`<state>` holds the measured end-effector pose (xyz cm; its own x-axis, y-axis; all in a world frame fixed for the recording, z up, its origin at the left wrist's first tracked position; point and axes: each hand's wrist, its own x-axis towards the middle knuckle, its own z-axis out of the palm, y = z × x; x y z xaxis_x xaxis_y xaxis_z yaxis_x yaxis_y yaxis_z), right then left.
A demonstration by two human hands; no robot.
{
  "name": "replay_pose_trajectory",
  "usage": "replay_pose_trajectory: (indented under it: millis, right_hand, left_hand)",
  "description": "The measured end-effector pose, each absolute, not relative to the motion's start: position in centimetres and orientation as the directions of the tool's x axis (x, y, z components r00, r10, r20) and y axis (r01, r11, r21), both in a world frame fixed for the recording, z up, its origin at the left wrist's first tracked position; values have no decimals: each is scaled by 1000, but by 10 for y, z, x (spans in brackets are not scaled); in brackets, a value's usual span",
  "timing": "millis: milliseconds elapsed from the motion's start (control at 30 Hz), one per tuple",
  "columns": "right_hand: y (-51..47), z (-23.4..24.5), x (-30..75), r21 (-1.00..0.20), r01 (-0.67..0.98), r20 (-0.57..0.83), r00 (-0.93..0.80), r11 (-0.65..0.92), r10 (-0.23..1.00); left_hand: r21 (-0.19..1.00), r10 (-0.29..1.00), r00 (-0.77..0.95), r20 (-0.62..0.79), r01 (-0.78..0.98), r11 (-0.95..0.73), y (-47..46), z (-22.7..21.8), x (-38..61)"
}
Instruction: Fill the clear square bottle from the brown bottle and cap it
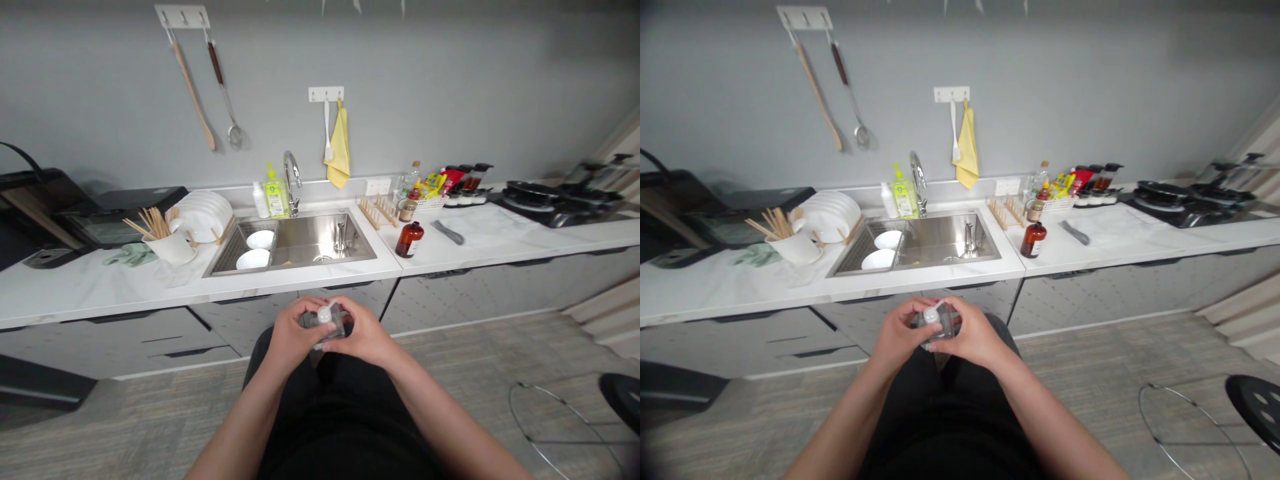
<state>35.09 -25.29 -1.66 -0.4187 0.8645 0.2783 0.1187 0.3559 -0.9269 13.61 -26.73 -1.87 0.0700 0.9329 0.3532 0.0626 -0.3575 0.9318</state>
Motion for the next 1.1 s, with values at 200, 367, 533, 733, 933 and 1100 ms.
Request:
replay_pose_trajectory:
  millis: [200, 367, 533, 733, 933, 1100]
  right_hand:
    - [-253, -18, 348, -929, 134, 261, -426, 346, 866]
    - [-253, -17, 352, -931, 148, 249, -412, 334, 876]
    - [-258, -11, 348, -929, 119, 253, -487, 351, 836]
    - [-256, -17, 352, -949, 74, 237, -471, 306, 850]
    - [-259, -16, 345, -936, 150, 212, -478, 317, 852]
    - [-259, -16, 343, -927, 144, 239, -488, 348, 840]
  left_hand:
    - [937, 932, 123, 342, -125, -327, -271, -23, 140]
    - [931, 933, 89, 349, -143, -335, -271, -15, 135]
    - [939, 922, 179, 342, -48, -339, -272, -7, 135]
    - [938, 896, 279, 346, -129, -322, -278, -6, 120]
    - [926, 932, 90, 351, 117, -360, -274, -10, 125]
    - [901, 883, 287, 372, 117, -418, -282, -5, 118]
